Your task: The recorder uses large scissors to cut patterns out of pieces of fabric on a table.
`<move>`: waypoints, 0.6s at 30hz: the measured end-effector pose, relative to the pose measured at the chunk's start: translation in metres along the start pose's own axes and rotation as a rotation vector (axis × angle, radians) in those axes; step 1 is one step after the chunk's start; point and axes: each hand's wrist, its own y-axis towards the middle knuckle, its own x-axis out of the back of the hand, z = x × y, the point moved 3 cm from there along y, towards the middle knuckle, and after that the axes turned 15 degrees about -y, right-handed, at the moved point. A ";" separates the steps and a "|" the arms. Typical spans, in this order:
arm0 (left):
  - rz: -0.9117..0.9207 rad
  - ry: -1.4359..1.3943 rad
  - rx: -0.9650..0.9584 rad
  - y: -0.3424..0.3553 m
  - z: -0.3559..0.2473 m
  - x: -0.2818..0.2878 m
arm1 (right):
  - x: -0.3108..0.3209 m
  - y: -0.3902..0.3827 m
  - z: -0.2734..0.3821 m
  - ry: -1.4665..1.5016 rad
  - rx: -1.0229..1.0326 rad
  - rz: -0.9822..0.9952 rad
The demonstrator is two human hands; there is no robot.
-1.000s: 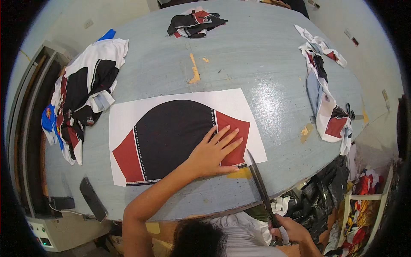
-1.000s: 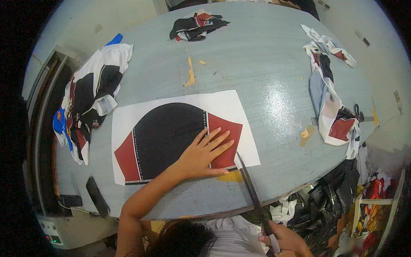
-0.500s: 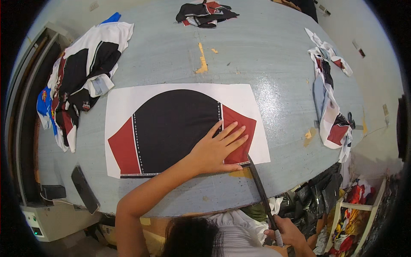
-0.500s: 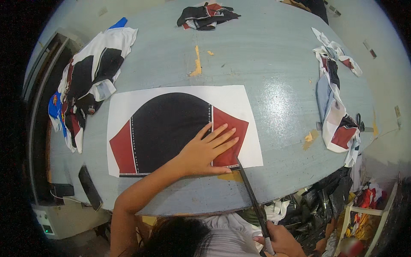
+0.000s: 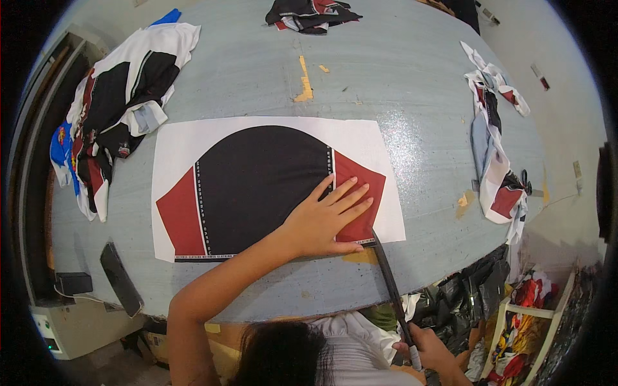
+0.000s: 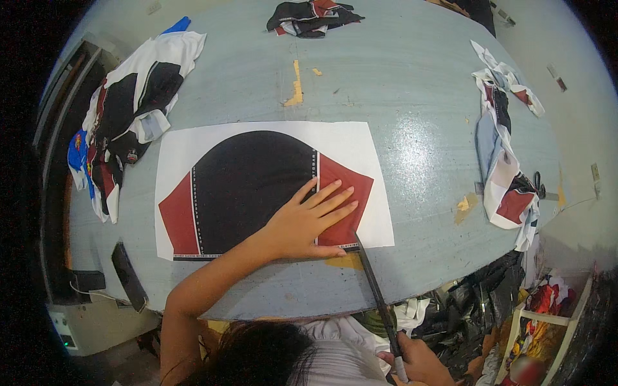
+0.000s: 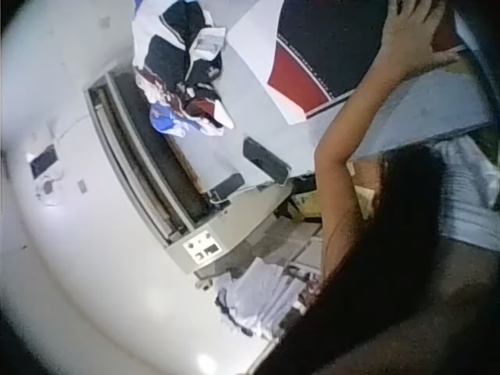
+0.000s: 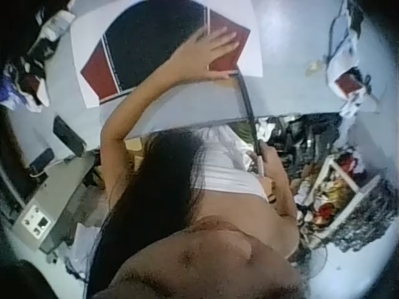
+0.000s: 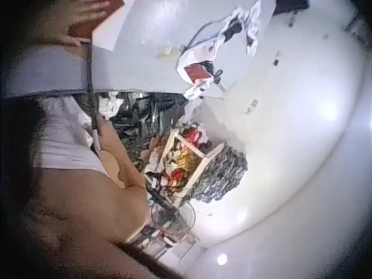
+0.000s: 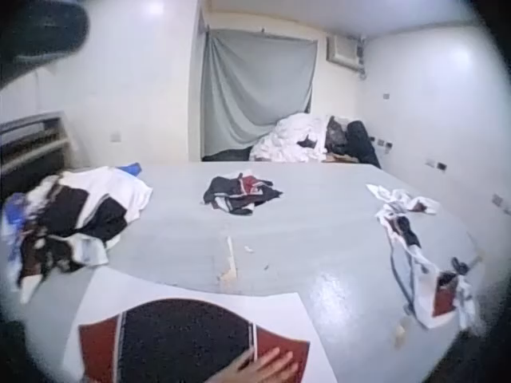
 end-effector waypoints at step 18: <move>-0.077 -0.098 0.143 -0.005 -0.014 -0.008 | 0.015 0.019 0.033 0.050 0.014 0.145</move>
